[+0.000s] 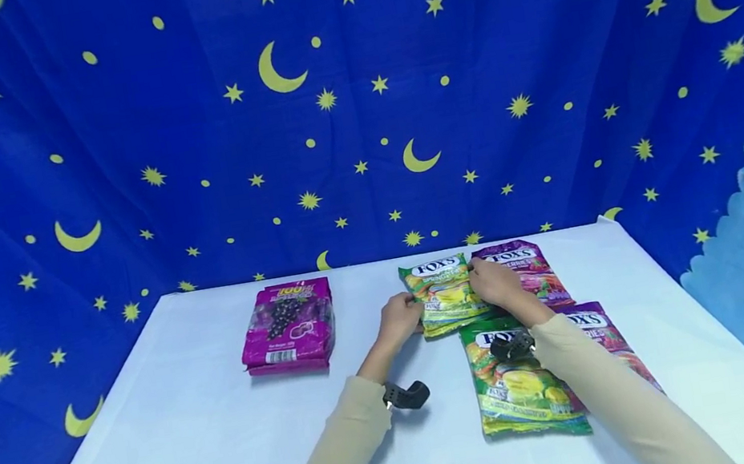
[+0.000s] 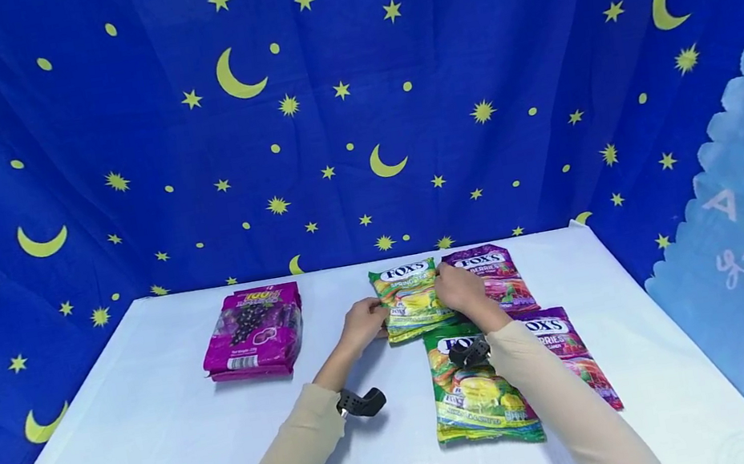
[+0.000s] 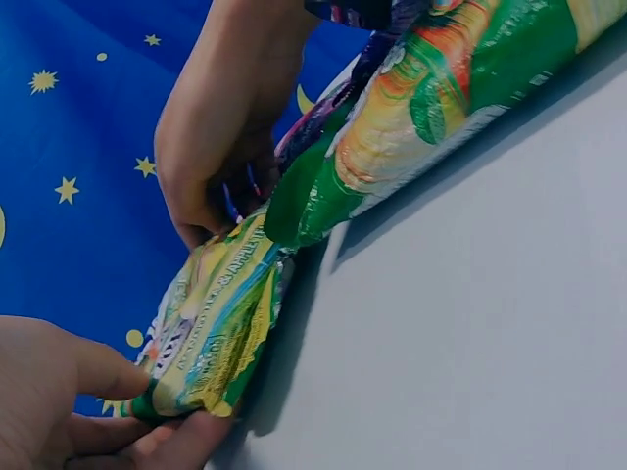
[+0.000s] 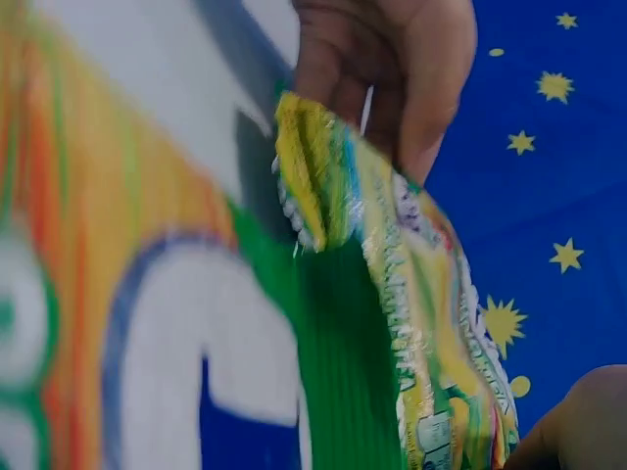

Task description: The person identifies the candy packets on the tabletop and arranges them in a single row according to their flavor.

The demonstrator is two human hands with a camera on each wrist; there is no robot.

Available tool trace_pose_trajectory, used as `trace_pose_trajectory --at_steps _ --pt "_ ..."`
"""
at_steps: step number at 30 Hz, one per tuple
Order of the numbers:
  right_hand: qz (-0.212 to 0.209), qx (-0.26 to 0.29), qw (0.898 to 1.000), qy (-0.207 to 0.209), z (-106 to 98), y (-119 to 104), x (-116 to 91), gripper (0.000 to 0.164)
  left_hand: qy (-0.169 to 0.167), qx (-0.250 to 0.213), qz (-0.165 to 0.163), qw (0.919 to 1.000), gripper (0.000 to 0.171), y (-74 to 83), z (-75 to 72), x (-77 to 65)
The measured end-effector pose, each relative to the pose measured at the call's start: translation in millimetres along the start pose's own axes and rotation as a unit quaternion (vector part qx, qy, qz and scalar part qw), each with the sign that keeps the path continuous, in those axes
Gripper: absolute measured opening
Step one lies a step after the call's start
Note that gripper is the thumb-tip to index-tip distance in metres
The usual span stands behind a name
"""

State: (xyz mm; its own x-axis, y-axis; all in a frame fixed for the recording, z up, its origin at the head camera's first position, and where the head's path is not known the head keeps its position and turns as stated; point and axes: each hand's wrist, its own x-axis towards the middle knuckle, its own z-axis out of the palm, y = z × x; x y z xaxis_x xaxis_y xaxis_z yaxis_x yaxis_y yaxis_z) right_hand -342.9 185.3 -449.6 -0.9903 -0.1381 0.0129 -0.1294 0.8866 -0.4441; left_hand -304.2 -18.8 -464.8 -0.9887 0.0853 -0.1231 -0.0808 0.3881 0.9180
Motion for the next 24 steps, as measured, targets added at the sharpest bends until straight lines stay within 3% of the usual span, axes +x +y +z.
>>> trace_pose_trajectory --at_steps 5,9,12,19,24 --pt "-0.018 0.034 0.999 0.020 1 -10 -8 0.043 0.028 0.006 0.020 0.9994 0.044 -4.4 -3.0 -2.5" --pt "-0.026 0.117 0.993 0.004 3 -12 -9 0.044 0.047 0.002 0.020 0.9987 0.045 -7.1 -6.1 -4.1" --pt "-0.007 0.186 0.982 -0.016 4 -11 -13 0.046 0.056 -0.016 0.012 0.9982 0.046 -8.6 -8.9 -5.5" --pt "0.069 0.353 0.932 -0.045 4 -17 -25 0.053 0.068 -0.062 -0.015 0.9956 0.045 -10.4 -16.2 -9.7" --pt "0.112 0.411 0.904 -0.042 6 -26 -31 0.061 0.069 -0.098 -0.017 0.9926 0.045 -10.3 -21.2 -16.5"
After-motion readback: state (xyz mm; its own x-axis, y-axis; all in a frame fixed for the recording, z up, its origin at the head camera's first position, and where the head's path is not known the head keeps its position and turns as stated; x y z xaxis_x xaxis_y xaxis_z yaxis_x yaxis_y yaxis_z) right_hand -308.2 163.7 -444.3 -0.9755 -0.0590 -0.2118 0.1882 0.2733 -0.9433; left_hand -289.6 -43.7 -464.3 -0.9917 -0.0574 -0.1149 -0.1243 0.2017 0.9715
